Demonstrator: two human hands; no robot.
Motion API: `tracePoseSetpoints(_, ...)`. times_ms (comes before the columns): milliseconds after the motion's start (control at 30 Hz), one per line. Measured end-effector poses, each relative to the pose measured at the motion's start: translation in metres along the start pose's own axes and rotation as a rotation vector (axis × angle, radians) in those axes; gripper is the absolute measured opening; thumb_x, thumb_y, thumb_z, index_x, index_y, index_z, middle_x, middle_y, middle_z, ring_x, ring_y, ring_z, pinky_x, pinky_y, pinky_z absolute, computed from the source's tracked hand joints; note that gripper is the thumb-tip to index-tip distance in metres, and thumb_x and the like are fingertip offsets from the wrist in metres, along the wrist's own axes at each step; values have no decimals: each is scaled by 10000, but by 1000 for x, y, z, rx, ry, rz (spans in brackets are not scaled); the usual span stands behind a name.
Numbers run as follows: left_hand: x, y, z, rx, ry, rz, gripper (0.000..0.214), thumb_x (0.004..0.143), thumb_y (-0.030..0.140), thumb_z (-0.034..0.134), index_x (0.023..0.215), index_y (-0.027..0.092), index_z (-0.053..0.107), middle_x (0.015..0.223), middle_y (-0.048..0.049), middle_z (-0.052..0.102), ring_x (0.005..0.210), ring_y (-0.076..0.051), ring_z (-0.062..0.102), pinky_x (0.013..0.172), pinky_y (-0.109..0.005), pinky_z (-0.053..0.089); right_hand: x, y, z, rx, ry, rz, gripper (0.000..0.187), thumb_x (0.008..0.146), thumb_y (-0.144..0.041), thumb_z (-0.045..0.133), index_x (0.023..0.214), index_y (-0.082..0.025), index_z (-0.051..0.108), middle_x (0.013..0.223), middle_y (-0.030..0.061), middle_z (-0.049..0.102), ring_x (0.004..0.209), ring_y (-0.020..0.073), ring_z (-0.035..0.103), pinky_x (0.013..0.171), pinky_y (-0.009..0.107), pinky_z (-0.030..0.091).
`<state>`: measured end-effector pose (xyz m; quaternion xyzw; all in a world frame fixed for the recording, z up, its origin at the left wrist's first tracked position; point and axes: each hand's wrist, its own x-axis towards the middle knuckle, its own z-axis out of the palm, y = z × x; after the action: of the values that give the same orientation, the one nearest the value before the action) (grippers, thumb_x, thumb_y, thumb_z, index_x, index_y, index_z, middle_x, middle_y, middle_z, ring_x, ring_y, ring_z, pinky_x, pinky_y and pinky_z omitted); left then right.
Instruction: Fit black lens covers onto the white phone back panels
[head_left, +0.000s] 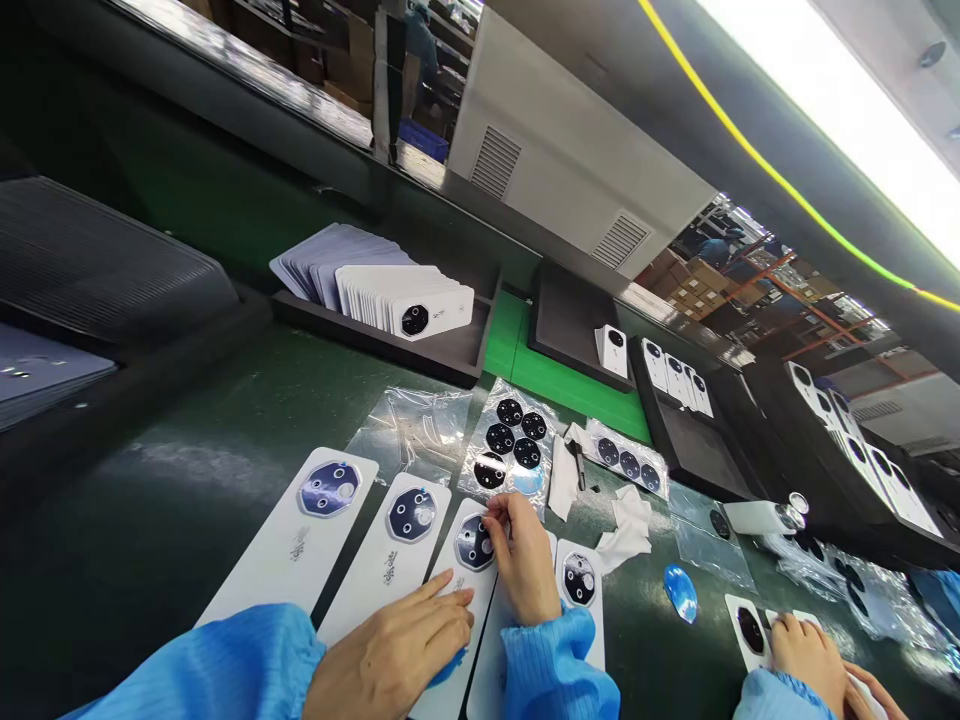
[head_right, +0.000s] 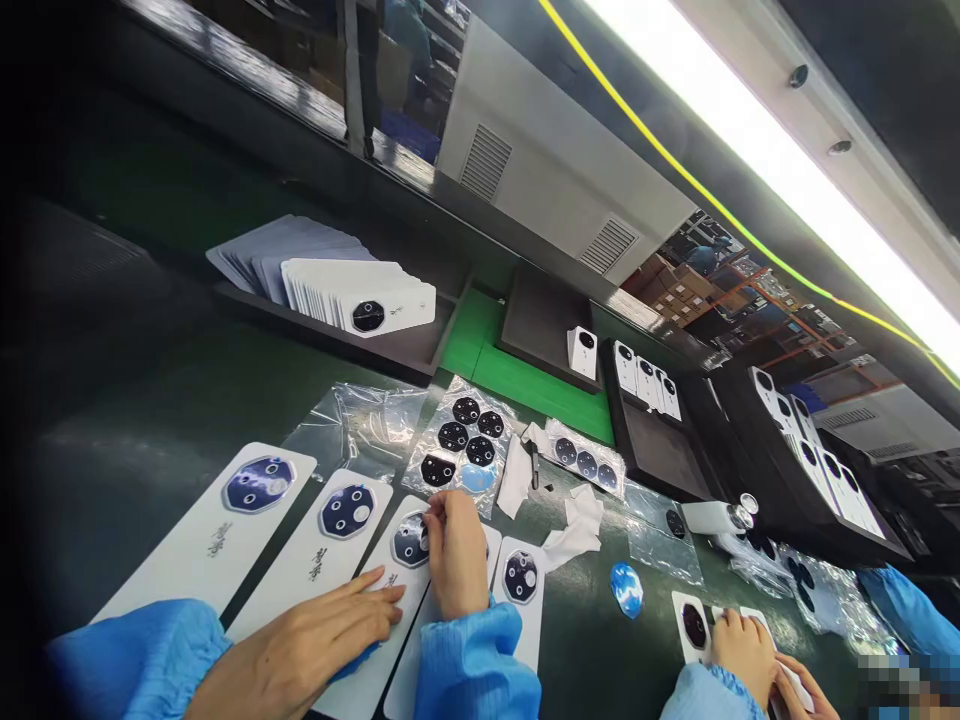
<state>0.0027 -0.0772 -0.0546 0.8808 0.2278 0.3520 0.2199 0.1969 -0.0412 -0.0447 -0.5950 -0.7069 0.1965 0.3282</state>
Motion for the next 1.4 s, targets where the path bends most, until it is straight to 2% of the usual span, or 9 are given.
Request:
tracePoseSetpoints(167,1,-1,1,76,-7,34,342,898,4,361,1143,144,554,1073,-49,725,1082,-127,647,1083,-268,373,6,1,-1,13,-21,-30,167,838,-252,541,893,-394,608,757,23,650,730,233,665,612,329,537)
tracePoseSetpoints(300,2,-1,0,125,-5,71,291,930,36,356,1090,121,583,1098,-64,720,1118,-123,624,1093,-259,346,5,1,0,32,-26,-53,149,848,-270,530,887,-395,600,765,30,645,783,242,671,637,332,554)
tracePoseSetpoints(467,3,1,0,119,-42,53,318,944,34,315,1078,116,591,1073,-66,724,1102,-126,635,1086,-274,353,-3,-1,1,45,-29,-59,199,846,-257,528,944,-419,588,836,52,644,864,277,656,694,374,565)
tracePoseSetpoints(633,3,1,2,92,-74,20,357,914,-3,300,1106,113,577,1066,-73,720,1087,-137,643,1083,-300,377,-20,-4,5,39,-35,-42,237,850,-249,518,979,-437,582,833,63,634,846,292,645,690,401,569)
tracePoseSetpoints(833,-1,2,19,122,61,1,405,908,-6,226,1033,120,590,993,-66,728,1064,-128,650,1089,-302,377,-51,-9,-5,3,-70,1,214,867,-277,500,965,-451,577,785,48,613,748,263,631,606,372,558)
tracePoseSetpoints(900,-1,2,20,133,60,-1,414,908,-13,214,1037,116,585,999,-64,727,1067,-132,650,1086,-316,383,-53,-10,-11,-36,-86,48,190,881,-278,484,963,-419,581,806,47,610,752,247,624,624,357,550)
tracePoseSetpoints(1100,1,2,2,139,-55,66,363,901,-17,277,1090,93,567,1063,-76,718,1089,-145,641,1059,-321,415,-20,-13,-12,-96,-62,89,223,864,-187,479,1052,-259,575,978,69,559,930,235,568,810,389,504)
tracePoseSetpoints(1267,1,0,-1,137,-81,64,339,918,3,302,1109,84,570,1066,-82,717,1114,-157,628,1058,-333,412,5,-11,-5,-100,-157,100,231,728,-60,572,888,-225,590,912,35,566,904,207,557,812,342,479)
tracePoseSetpoints(1400,1,0,1,122,-74,69,343,942,35,281,1117,80,572,1051,-85,718,1107,-160,633,1057,-335,409,14,-15,-11,-111,-247,129,200,708,-51,601,807,-222,566,862,17,557,881,200,552,793,329,467)
